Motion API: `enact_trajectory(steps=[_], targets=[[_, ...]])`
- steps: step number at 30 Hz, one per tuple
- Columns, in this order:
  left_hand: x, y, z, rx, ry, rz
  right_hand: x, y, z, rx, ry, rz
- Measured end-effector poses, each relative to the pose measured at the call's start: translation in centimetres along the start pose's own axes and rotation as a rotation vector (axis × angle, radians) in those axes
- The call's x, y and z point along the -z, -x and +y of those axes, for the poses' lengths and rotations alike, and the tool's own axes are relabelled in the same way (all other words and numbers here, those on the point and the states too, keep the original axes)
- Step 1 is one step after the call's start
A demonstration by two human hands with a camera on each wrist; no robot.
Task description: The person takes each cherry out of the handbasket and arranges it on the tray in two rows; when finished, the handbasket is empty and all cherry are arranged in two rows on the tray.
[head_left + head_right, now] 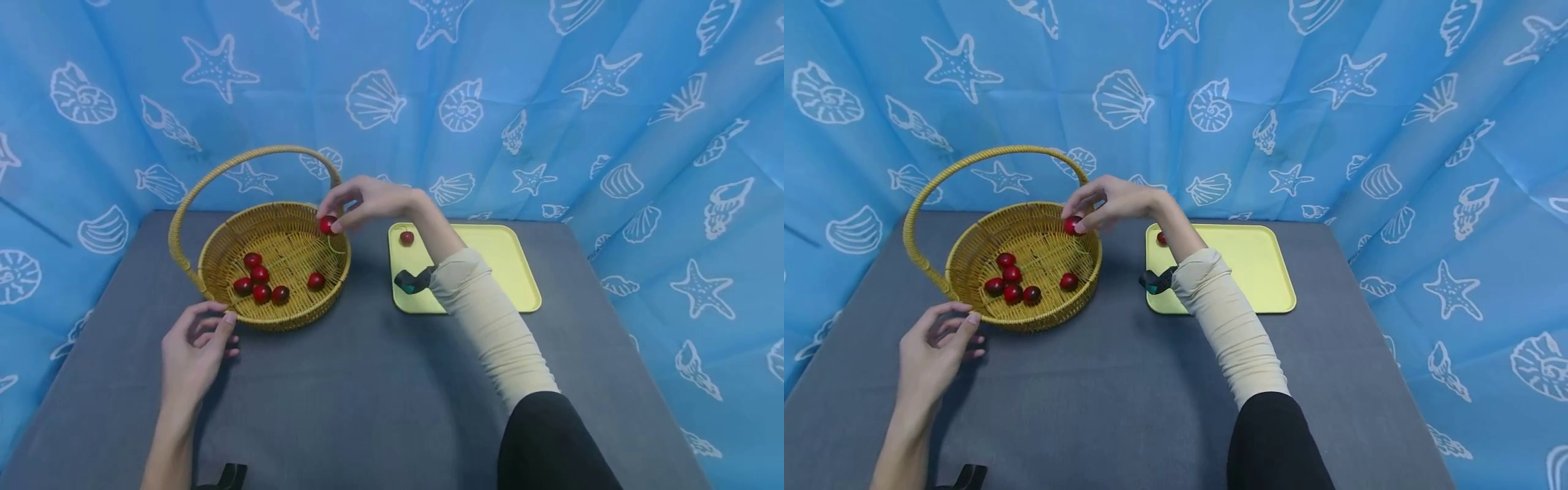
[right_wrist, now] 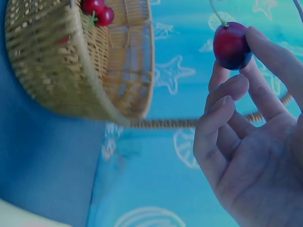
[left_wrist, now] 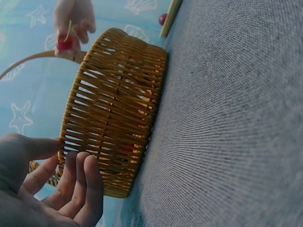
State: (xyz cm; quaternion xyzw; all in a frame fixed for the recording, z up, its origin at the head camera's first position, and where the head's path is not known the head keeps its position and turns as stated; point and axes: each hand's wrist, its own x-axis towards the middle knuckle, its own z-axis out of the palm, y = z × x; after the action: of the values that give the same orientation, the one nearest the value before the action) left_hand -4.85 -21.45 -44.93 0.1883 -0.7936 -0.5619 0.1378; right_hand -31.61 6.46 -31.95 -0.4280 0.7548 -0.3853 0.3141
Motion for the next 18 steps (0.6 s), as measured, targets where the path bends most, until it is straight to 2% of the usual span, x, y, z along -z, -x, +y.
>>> enact_trajectory(steps=[6, 18], targets=[[0.0, 0.2, -0.1, 0.001, -0.008, -0.005, 1.6, 2.7, 1.2, -0.023, -0.079, 0.07], [0.0, 0.1, 0.1, 0.008, -0.02, -0.008, 4.2, 8.5, 3.9, -0.239, -0.105, 0.24]])
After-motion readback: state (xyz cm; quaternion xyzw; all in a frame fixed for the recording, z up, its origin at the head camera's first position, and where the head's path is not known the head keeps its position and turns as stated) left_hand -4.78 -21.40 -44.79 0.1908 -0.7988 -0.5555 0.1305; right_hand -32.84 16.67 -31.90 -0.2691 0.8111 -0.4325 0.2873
